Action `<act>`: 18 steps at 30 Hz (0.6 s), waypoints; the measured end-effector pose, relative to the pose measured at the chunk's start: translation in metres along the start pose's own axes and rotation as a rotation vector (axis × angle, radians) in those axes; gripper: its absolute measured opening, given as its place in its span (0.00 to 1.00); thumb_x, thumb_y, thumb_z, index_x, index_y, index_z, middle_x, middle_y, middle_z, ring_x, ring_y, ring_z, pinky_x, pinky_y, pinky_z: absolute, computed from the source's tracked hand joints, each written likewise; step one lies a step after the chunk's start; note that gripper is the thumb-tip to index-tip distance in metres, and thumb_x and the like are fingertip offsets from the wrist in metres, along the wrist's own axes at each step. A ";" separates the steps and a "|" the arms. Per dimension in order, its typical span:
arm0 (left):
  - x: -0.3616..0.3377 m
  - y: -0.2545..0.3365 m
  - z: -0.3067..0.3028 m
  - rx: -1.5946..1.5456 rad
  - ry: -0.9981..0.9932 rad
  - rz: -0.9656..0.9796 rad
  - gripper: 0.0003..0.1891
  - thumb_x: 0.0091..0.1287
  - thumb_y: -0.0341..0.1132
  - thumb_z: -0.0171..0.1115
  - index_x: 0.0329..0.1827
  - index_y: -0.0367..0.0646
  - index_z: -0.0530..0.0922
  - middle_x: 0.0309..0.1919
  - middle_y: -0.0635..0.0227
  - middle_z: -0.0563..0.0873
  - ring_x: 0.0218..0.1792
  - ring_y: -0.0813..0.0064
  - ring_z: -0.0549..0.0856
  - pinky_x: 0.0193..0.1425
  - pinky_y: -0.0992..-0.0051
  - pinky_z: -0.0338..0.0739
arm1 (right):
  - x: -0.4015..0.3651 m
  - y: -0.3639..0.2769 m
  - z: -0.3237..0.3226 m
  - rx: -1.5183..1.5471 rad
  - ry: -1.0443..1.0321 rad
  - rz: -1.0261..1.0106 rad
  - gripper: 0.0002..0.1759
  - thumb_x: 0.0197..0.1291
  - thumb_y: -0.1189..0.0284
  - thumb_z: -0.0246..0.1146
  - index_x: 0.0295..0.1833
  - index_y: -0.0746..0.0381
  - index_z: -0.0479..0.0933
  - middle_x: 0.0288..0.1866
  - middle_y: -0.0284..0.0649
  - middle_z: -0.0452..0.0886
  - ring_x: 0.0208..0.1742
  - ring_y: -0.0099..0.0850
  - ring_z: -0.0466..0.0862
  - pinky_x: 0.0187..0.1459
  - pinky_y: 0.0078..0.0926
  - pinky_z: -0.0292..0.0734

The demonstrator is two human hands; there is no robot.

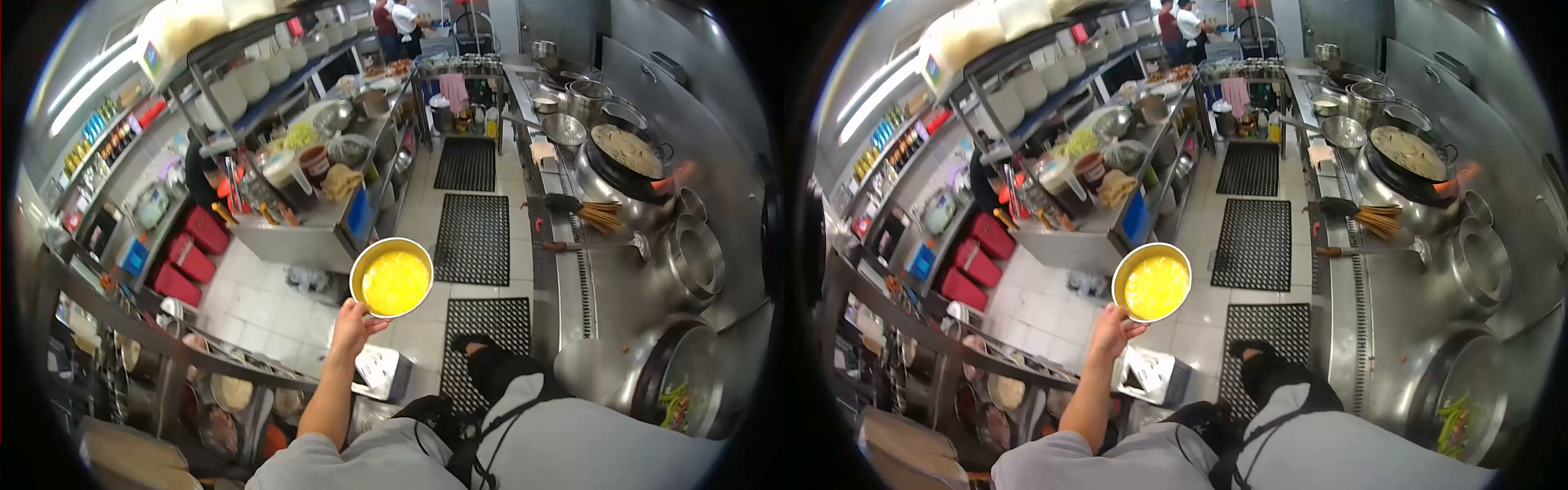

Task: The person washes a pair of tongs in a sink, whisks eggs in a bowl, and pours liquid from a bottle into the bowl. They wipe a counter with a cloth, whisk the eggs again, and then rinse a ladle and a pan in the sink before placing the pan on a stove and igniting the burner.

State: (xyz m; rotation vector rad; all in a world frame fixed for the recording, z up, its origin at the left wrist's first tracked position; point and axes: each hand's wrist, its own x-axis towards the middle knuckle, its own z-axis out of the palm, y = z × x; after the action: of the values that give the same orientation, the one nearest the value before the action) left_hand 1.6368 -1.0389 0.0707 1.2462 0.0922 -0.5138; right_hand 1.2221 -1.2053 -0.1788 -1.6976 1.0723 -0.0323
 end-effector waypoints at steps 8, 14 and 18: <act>0.113 0.021 0.047 0.005 -0.137 -0.070 0.09 0.69 0.32 0.51 0.48 0.37 0.69 0.43 0.53 0.82 0.36 0.58 0.87 0.37 0.68 0.87 | 0.118 -0.118 0.030 0.195 -0.111 -0.119 0.17 0.61 0.66 0.65 0.47 0.69 0.79 0.38 0.41 0.84 0.38 0.30 0.81 0.42 0.27 0.76; 0.242 0.039 0.077 0.114 -0.280 -0.116 0.09 0.71 0.32 0.49 0.49 0.39 0.70 0.41 0.60 0.84 0.35 0.67 0.88 0.36 0.72 0.86 | 0.232 -0.206 0.071 0.219 -0.148 -0.137 0.16 0.62 0.66 0.64 0.46 0.68 0.79 0.38 0.41 0.84 0.38 0.31 0.80 0.42 0.28 0.76; 0.348 0.049 0.082 0.127 -0.284 -0.144 0.05 0.72 0.30 0.51 0.46 0.39 0.69 0.41 0.55 0.84 0.33 0.61 0.89 0.32 0.67 0.88 | 0.305 -0.253 0.096 0.168 -0.099 -0.049 0.16 0.62 0.65 0.64 0.46 0.68 0.79 0.38 0.41 0.84 0.38 0.31 0.80 0.41 0.28 0.76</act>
State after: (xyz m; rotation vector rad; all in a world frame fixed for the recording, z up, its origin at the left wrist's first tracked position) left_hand 1.9475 -1.2154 0.0222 1.2834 -0.0925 -0.8266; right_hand 1.6106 -1.3287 -0.1641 -1.5573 0.9279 -0.0673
